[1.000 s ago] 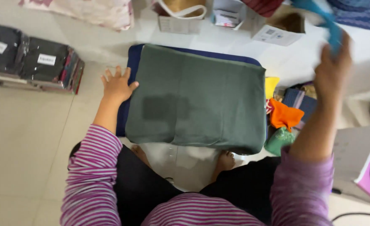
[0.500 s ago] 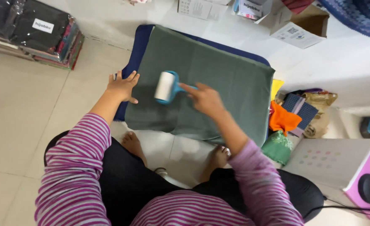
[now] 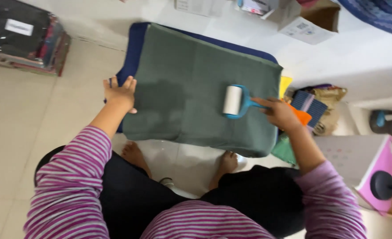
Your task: Using a lint roller to clean a piece of fabric and then folding it neatly on a flat surface.
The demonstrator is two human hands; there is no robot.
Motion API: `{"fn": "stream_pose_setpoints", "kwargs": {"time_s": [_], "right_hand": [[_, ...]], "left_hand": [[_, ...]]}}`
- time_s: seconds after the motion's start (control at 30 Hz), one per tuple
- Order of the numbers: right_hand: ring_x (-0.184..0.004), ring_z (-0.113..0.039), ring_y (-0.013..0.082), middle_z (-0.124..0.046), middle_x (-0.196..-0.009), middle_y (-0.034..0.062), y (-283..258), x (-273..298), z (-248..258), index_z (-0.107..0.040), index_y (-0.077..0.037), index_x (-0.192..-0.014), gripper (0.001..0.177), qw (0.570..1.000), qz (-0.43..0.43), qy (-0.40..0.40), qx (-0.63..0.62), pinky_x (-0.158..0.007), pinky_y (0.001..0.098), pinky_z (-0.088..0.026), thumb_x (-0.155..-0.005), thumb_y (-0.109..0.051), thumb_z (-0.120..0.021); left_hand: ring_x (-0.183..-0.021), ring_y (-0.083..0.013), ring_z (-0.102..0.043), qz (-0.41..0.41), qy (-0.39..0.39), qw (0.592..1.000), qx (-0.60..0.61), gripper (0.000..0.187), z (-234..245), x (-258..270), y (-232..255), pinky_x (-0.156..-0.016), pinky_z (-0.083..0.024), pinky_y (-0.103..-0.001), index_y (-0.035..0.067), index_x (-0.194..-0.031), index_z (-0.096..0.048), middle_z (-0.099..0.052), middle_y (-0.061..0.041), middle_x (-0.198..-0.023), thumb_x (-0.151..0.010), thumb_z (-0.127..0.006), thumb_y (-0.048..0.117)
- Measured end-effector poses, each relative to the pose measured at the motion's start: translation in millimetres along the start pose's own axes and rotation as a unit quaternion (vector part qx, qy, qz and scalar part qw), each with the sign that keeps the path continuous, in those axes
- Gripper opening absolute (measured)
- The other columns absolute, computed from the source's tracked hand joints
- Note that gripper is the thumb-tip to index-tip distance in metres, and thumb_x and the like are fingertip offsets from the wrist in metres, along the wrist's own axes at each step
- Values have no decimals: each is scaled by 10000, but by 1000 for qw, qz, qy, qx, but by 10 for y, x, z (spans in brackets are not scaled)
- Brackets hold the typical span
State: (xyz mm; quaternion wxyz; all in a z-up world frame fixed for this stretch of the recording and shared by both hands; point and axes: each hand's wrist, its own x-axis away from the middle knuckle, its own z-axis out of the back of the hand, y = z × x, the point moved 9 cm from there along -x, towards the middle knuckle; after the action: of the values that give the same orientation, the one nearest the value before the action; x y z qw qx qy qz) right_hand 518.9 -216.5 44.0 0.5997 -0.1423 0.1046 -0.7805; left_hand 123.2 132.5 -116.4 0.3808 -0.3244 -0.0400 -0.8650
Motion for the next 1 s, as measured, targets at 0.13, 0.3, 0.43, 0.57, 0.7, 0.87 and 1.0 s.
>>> {"fn": "stream_pose_setpoints", "kwargs": {"time_s": [0.13,0.3,0.43,0.57,0.7,0.87,1.0], "right_hand": [[-996,-683,444,-706,-1019,162,1132,722,107,-673,-423,-1371,506,995,-94,4,33,-891,520,-554,-914,-213,-723],[-1052,-697,401,-739,-1062,136,817,669,489,-743,-381,-1280,406,989,-119,9,88,-962,503,-558,-889,-274,-751],[-1018,-691,406,-722,-1020,138,-152,-125,363,-682,-377,-1386,462,997,-11,77,-16,-916,506,-553,-952,-222,-704],[-934,-720,453,-703,-979,222,-1369,-883,74,-630,-451,-1406,383,991,79,104,21,-815,534,-578,-1026,-416,-603],[-919,-728,449,-693,-951,205,-1460,-1543,-513,-577,-485,-1433,389,987,102,122,-8,-784,517,-595,-1052,-502,-504],[-1037,-680,477,-724,-1033,234,-928,-1342,-285,-610,-436,-1423,408,991,87,60,-76,-876,557,-559,-1019,-380,-625],[-977,-671,494,-716,-998,233,39,-536,113,-672,-364,-1397,413,995,42,61,-72,-865,552,-542,-995,-270,-658]], "left_hand": [[-1535,-499,46,45,-31,998,-35,1278,-26,-84,-11,-1162,62,-732,242,-1661,20,72,115,-1738,-769,-832,578],[-1544,-456,-57,73,12,996,-55,1149,257,-50,42,-1189,45,-675,274,-1643,-189,-124,127,-1738,-744,-808,632],[-1461,-428,-398,26,252,967,36,519,979,153,346,-1182,-161,-603,179,-1387,-685,-546,-63,-1570,-1005,-587,516],[-1494,-487,-336,-113,349,910,194,497,1342,456,598,-1228,-242,-613,50,-1555,-484,-412,-177,-1645,-1133,-422,305],[-1576,-405,-191,-79,298,933,184,586,979,-20,521,-1281,-109,-583,115,-1654,-289,-248,-120,-1725,-1151,-258,415],[-1608,-294,-120,-62,248,947,195,625,1016,72,508,-1294,-13,-541,187,-1669,-233,-206,-55,-1741,-1121,-229,486],[-1605,-303,-145,-70,265,940,202,623,984,27,518,-1291,-13,-545,181,-1666,-255,-240,-67,-1733,-1124,-240,486]]}}
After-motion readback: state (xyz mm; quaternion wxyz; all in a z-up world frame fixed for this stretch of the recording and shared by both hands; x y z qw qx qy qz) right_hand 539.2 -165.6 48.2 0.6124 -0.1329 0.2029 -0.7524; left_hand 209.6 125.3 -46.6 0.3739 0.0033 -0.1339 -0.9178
